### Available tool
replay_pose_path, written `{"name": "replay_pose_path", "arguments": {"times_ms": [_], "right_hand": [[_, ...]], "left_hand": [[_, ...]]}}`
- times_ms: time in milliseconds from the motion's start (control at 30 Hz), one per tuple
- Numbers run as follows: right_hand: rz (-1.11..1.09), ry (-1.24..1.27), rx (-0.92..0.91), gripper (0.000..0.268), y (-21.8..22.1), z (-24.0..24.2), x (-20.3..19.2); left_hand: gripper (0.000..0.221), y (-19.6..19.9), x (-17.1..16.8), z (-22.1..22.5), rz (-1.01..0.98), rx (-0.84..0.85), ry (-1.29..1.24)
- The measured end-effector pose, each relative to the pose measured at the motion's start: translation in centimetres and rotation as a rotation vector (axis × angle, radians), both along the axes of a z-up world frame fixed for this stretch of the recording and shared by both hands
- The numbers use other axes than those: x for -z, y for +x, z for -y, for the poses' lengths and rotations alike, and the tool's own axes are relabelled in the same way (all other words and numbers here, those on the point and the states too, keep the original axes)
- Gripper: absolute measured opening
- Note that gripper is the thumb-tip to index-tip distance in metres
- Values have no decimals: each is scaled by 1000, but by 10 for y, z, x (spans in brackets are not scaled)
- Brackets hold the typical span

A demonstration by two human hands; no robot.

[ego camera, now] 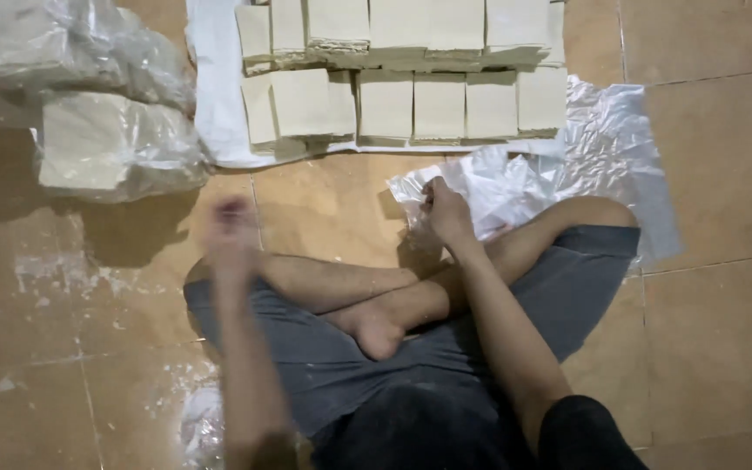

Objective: The person packages square pieces of food by hand, placing a stack of the items into a plastic bag and then setting the bag aside with other filled bags.

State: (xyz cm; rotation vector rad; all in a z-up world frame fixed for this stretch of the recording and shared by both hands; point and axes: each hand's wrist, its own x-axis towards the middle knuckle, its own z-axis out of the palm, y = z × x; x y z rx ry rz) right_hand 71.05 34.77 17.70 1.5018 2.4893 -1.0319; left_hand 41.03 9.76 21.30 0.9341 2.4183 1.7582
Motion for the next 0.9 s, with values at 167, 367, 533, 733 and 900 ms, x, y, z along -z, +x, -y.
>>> {"name": "replay_pose_path", "arguments": {"times_ms": [167, 367, 533, 733, 900], "right_hand": [[-914, -756, 276, 39, 15, 2, -103], [-1254, -904, 52, 10, 108, -38, -62], [-1317, -903, 342, 21, 116, -27, -85], [-1113, -744, 457, 30, 97, -35, -85], [-549, 231, 335, 29, 68, -15, -100]], "left_hand": [[39, 125, 37, -58, 918, 308, -336], [52, 166, 163, -61, 1293, 389, 186], [24, 167, -33, -98, 1428, 470, 153], [44, 161, -43, -80, 1066, 328, -352], [53, 165, -58, -85, 734, 77, -630]]}}
